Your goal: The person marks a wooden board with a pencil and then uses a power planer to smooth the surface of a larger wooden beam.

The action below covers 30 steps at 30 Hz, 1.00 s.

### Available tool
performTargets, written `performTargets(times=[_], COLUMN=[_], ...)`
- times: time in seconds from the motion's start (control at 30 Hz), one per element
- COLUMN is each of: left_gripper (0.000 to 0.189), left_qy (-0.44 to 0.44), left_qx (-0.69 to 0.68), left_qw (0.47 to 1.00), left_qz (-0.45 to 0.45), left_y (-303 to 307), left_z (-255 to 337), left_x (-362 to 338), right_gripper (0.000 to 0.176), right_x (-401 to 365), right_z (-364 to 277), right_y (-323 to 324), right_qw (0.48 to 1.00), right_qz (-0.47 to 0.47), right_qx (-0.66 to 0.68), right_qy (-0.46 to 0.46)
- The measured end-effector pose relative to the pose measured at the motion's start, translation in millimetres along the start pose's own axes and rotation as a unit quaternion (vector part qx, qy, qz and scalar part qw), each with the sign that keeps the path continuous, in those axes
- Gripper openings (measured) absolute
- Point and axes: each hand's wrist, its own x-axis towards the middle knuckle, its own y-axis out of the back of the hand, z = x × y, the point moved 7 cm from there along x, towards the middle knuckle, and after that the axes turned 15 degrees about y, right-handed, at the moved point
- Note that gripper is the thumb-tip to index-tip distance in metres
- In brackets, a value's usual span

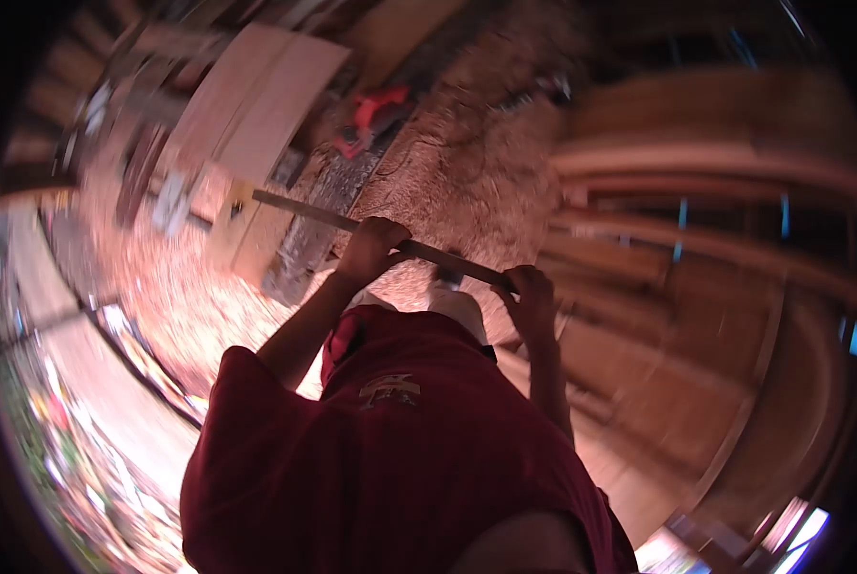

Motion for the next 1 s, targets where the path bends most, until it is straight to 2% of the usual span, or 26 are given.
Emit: performTargets(times=[0.07,0.17,0.3,0.43,0.53,0.63,0.67,0.7,0.73,0.8,0.83,0.87,0.93,0.97,1.0], left_gripper=[0.029,0.026,0.039,0.035,0.03,0.028,0.028,0.045,0.053,0.07,0.09,0.095,0.101,0.102,0.094], left_qy=[0.072,0.148,0.209,0.299,0.357,0.391,0.416,0.45,0.495,0.55,0.605,0.587,0.583,0.633,0.6], left_qx=[0.019,0.045,0.122,0.121,0.094,0.069,0.051,0.076,0.069,0.058,0.02,-0.01,-0.098,-0.1,-0.179], left_qw=[0.997,0.98,0.952,0.918,0.901,0.881,0.867,0.84,0.763,0.561,0.531,0.498,0.385,0.314,0.285], left_qz=[0.036,0.124,0.188,0.23,0.23,0.258,0.272,0.293,0.41,0.616,0.593,0.638,0.709,0.7,0.726], left_y=[4,5,5,5,-5,-1,1,5,10,-6,-22,-21,-21,-29,-41], left_z=[6,14,26,17,-24,-56,-60,-63,-66,-70,-86,-82,-69,-68,-72], left_x=[14,12,10,13,8,7,5,2,-4,-12,-10,4,22,23,25], right_gripper=[0.029,0.034,0.037,0.037,0.035,0.043,0.041,0.04,0.038,0.036,0.035,0.035,0.037,0.037,0.037], right_x=[31,91,158,232,266,290,297,307,317,330,335,336,336,339,339], right_z=[46,64,78,85,69,58,54,47,41,34,30,27,24,20,14], right_y=[-15,-11,-19,-62,-101,-147,-148,-149,-148,-145,-145,-150,-157,-158,-156], right_qw=[0.995,0.966,0.904,0.866,0.824,0.769,0.772,0.772,0.771,0.77,0.77,0.761,0.743,0.739,0.732], right_qz=[-0.075,-0.14,-0.239,-0.308,-0.356,-0.448,-0.423,-0.395,-0.365,-0.339,-0.326,-0.334,-0.351,-0.345,-0.341], right_qx=[0.033,0.039,0.089,0.131,0.077,0.124,0.13,0.137,0.145,0.171,0.186,0.186,0.182,0.179,0.174], right_qy=[0.053,0.212,0.344,0.371,0.434,0.439,0.457,0.48,0.501,0.513,0.517,0.525,0.54,0.551,0.564])
